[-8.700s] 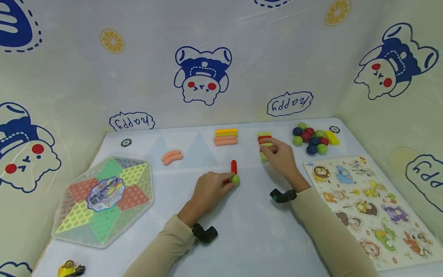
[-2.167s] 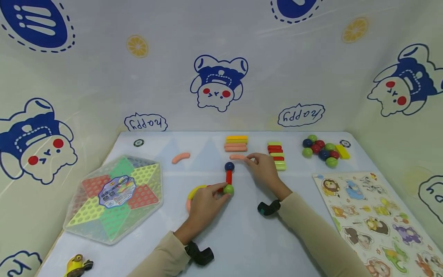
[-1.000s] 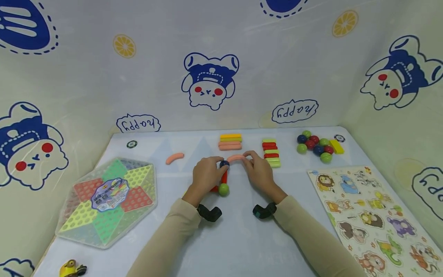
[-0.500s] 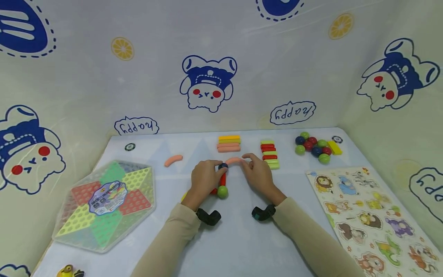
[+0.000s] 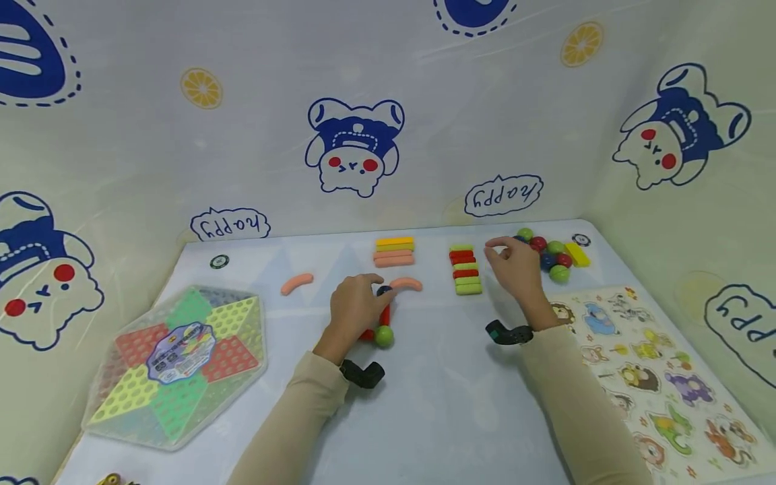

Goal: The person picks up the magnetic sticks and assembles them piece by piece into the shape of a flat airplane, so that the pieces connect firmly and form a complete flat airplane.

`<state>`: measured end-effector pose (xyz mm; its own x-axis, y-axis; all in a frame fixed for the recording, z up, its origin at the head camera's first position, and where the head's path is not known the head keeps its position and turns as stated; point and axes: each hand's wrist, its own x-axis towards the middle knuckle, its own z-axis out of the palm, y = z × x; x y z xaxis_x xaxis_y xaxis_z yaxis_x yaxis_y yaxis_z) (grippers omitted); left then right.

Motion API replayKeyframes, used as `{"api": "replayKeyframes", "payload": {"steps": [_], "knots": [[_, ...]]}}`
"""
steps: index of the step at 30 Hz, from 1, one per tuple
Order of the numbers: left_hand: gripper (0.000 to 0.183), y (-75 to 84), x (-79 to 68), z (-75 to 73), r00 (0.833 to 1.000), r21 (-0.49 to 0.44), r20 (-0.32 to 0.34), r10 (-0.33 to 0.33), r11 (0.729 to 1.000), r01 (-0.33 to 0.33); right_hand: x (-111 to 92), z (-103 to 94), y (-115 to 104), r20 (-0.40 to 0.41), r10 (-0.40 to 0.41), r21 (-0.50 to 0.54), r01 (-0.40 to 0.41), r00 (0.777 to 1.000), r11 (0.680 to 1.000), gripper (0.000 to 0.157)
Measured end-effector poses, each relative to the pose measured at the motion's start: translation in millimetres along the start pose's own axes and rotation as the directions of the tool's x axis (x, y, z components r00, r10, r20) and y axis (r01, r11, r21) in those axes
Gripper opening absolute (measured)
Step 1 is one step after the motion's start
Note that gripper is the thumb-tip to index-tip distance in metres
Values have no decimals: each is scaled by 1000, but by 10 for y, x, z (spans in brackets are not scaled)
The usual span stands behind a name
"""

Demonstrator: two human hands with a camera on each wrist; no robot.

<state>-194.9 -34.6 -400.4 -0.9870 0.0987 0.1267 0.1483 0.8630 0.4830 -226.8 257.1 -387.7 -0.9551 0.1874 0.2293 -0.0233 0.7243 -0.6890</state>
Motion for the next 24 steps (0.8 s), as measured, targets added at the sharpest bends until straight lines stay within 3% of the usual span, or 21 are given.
{"api": "replayKeyframes", "payload": {"steps": [5, 9, 19, 24], "knots": [[59, 101, 114, 67, 1000, -1, 2, 6, 1000, -6, 72, -235, 290, -67, 69, -105, -76, 995, 992, 30], [55, 137, 182, 142, 999, 8, -26, 33, 999, -33, 69, -314, 398, -33, 94, -132, -98, 995, 986, 35], [27, 81, 205, 219, 999, -2, -27, 47, 999, -47, 108, -269, 537, 17, 159, -193, -153, 987, 969, 45], [25, 51, 188, 229, 998, -29, -37, 43, 999, -44, 105, -225, 600, 1, 169, -186, -166, 986, 968, 46]]}}
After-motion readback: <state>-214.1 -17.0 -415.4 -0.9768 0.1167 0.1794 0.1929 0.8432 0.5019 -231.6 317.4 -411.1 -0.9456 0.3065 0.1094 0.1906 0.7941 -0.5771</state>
